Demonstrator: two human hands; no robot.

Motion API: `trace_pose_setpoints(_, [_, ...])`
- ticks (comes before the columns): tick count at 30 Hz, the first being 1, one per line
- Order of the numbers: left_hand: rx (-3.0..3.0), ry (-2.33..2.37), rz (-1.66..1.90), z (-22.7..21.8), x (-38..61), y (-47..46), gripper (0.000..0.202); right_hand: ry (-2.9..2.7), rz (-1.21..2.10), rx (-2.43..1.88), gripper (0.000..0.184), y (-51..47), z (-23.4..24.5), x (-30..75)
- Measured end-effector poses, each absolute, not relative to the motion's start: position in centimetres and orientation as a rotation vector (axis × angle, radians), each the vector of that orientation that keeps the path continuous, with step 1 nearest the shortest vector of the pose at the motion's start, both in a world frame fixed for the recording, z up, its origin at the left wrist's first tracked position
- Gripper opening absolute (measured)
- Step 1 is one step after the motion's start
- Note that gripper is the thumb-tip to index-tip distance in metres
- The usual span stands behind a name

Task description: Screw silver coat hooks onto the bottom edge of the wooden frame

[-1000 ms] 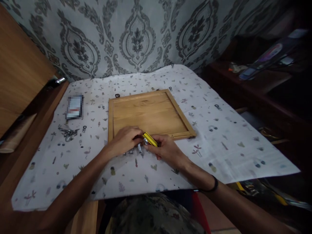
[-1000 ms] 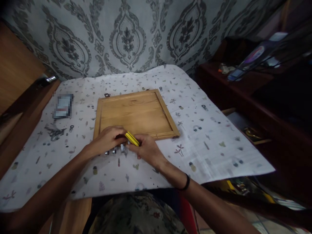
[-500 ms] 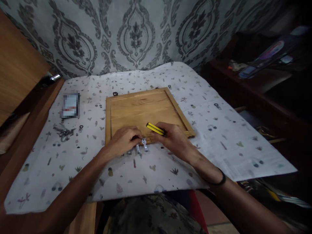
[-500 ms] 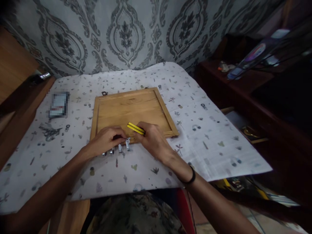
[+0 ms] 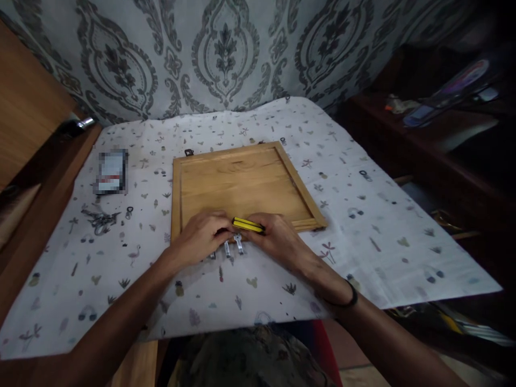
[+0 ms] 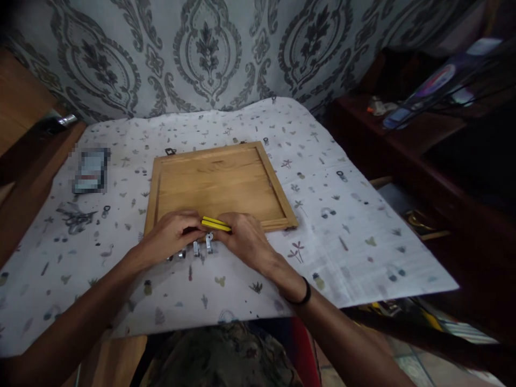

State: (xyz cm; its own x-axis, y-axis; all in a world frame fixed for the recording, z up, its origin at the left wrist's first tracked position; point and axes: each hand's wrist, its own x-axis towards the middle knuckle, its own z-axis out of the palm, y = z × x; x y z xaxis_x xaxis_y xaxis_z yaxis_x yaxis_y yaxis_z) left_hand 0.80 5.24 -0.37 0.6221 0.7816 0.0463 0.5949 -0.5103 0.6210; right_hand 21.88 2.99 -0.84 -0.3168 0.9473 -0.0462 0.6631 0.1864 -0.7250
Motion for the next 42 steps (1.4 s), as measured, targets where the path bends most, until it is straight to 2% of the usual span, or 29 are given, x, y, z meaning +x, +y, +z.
trace_pose_setpoints(9, [2.247,1.045,0.445,-0.11,0.81,5.3,0.012,-2.084,0.949,-1.644,0.012,2.96,-0.29,21.54])
trace_pose_setpoints(27, [2.246,1.014,0.442,0.2,0.89,5.36,0.02,-2.135,0.827,-1.582,0.008,2.88,-0.98,21.77])
trace_pose_setpoints(42, [2.253,1.025,0.406,0.51,0.96,5.28,0.024,-2.124,0.862,-1.514,0.008,2.67,-0.93,21.89])
